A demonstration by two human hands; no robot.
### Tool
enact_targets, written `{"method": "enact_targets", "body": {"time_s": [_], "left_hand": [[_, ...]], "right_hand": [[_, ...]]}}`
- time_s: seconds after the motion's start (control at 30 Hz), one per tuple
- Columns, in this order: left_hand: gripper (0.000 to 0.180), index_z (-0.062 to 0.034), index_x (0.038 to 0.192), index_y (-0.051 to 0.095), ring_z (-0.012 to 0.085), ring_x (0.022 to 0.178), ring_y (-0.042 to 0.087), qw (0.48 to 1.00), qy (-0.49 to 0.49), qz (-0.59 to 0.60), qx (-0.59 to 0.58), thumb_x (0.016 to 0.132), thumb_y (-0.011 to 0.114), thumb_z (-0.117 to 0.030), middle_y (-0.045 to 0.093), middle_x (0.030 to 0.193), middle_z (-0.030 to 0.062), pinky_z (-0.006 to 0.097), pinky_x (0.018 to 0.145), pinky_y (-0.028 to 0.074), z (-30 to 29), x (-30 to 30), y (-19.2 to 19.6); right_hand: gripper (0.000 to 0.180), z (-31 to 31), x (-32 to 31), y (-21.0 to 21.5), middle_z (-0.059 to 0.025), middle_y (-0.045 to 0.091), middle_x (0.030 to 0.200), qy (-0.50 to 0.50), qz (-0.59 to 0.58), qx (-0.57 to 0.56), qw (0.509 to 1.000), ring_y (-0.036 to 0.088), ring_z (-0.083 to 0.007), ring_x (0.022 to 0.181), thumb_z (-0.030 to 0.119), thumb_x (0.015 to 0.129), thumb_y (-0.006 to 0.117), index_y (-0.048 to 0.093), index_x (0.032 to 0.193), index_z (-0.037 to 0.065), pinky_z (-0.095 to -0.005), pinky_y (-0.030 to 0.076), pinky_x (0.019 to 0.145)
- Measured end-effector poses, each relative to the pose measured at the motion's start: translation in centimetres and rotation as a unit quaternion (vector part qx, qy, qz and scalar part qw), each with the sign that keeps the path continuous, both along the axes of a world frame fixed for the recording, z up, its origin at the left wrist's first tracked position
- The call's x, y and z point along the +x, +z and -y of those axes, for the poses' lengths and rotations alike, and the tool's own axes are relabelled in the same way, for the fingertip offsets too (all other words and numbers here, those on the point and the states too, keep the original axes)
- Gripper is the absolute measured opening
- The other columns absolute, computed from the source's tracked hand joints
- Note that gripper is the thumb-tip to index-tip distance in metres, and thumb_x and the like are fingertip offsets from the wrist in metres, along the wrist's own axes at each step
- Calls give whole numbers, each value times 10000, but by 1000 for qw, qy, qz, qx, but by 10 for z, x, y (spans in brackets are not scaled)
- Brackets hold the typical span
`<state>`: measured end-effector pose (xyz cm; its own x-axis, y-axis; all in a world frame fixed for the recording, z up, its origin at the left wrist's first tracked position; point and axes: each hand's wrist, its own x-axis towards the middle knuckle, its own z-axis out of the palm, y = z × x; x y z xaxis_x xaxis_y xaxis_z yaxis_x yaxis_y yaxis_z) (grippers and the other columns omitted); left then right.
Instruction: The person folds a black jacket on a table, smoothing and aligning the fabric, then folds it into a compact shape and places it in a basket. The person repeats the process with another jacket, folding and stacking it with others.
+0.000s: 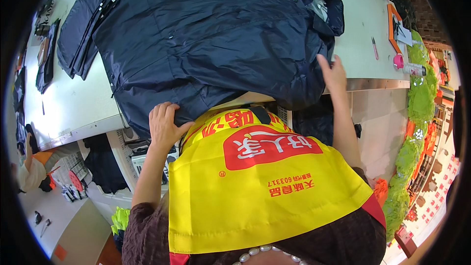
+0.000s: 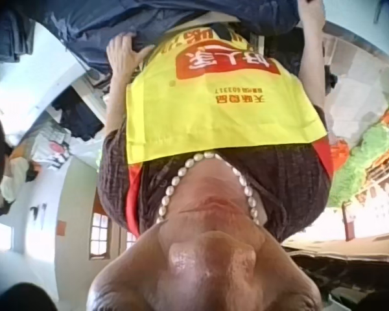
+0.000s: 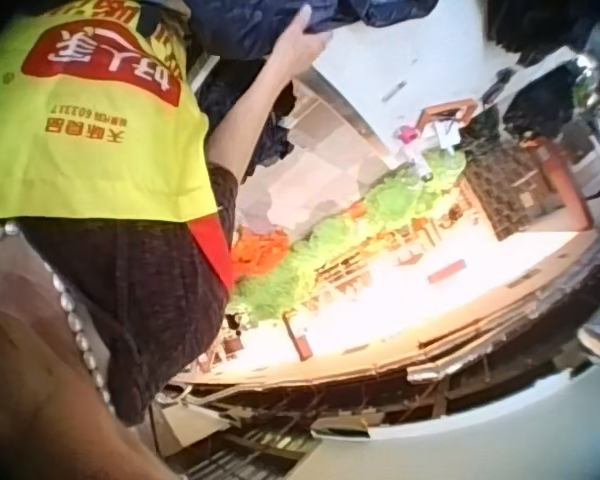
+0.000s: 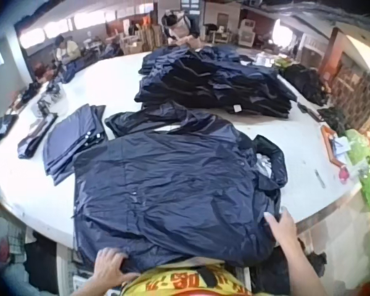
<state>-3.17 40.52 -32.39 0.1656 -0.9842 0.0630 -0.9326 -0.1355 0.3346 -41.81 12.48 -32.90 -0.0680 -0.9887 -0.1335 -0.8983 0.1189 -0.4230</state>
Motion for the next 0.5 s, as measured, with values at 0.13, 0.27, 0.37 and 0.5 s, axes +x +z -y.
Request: {"method": "enact_targets", "body": {"time_s": [0.13,0.27,0.37,0.5], "left_hand": [[352,-68,952,597,272,855,543,988,-141,61,-34,627,692,-162,583,889,84,377,744,427,-22,16,-18],[267,-94,896,627,266,725,542,990,-85,103,-39,642,591,-16,534,757,64,373,643,440,-27,79,-6],[291,-77,892,624,307,844,557,994,-44,19,93,628,586,42,555,810,102,399,732,462,-1,81,-3],[383,-69,1001,648,310,985,560,963,26,48,266,638,596,40,609,975,136,391,860,464,26,57,36]], "right_hand": [[457,20,32,-40,-242,618,841,109,-108,-66,986,587,-428,842,463,874,506,555,887,9,-461,461,743],[369,38,2,-48,-216,603,776,79,84,-100,988,573,-385,746,361,915,489,555,810,14,-421,446,685],[358,22,1,-56,-151,632,903,-82,318,-24,944,584,-288,836,343,929,491,590,935,-2,-353,444,764],[427,13,27,-38,-101,584,1116,-242,467,65,848,553,-200,986,330,943,491,537,1138,-46,-312,423,877]]}}
